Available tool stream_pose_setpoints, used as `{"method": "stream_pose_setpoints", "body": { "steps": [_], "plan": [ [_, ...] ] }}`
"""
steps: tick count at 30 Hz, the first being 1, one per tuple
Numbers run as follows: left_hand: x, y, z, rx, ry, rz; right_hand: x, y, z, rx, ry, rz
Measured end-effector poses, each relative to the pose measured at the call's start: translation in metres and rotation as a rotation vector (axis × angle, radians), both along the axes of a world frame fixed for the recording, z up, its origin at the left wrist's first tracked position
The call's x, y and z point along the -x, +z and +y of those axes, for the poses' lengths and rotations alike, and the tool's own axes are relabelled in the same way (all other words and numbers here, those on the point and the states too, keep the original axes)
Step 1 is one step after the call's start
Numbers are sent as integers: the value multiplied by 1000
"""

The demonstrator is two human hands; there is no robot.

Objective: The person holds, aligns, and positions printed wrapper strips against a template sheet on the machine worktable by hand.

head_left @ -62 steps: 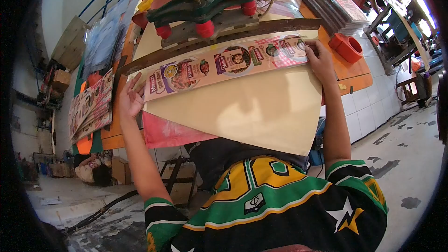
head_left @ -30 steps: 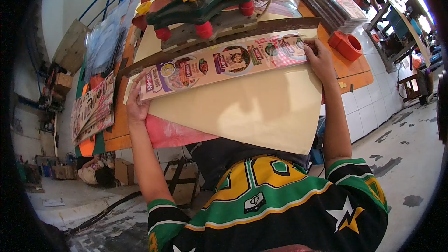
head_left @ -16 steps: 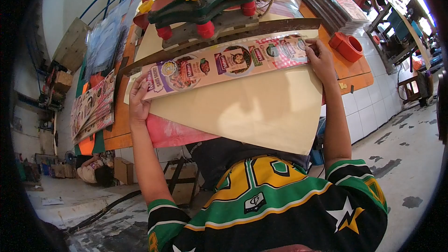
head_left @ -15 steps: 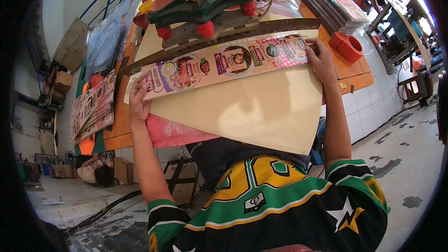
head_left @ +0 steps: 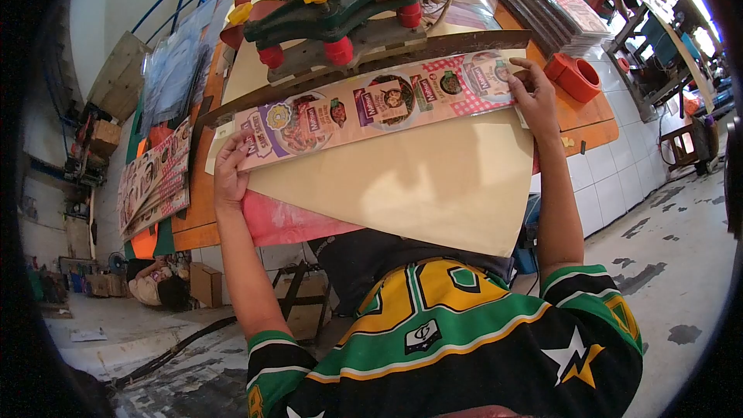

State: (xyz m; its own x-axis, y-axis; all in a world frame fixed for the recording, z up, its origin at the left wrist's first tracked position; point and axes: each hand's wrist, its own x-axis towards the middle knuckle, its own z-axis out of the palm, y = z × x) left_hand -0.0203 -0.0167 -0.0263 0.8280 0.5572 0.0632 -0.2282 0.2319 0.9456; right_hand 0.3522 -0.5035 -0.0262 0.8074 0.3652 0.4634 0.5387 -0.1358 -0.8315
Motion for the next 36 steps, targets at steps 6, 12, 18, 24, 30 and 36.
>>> {"method": "stream_pose_setpoints", "body": {
  "steps": [6,12,18,24,30,36],
  "plan": [
    [-2,5,-5,-24,-9,27,0,3,-1,-39,-9,-61],
    [-3,4,-4,-30,-15,30,0,4,-2,-46,-21,-89],
    [-4,4,-3,-31,-9,43,1,5,-2,-57,-29,-107],
    [-5,5,-2,-30,-22,63,5,9,-2,-103,14,-105],
    [-7,7,-3,-38,-20,82,3,5,-8,-96,95,-112],
    [-7,7,-3,-39,-17,87,0,2,-6,-187,90,-112]
  ]
}}
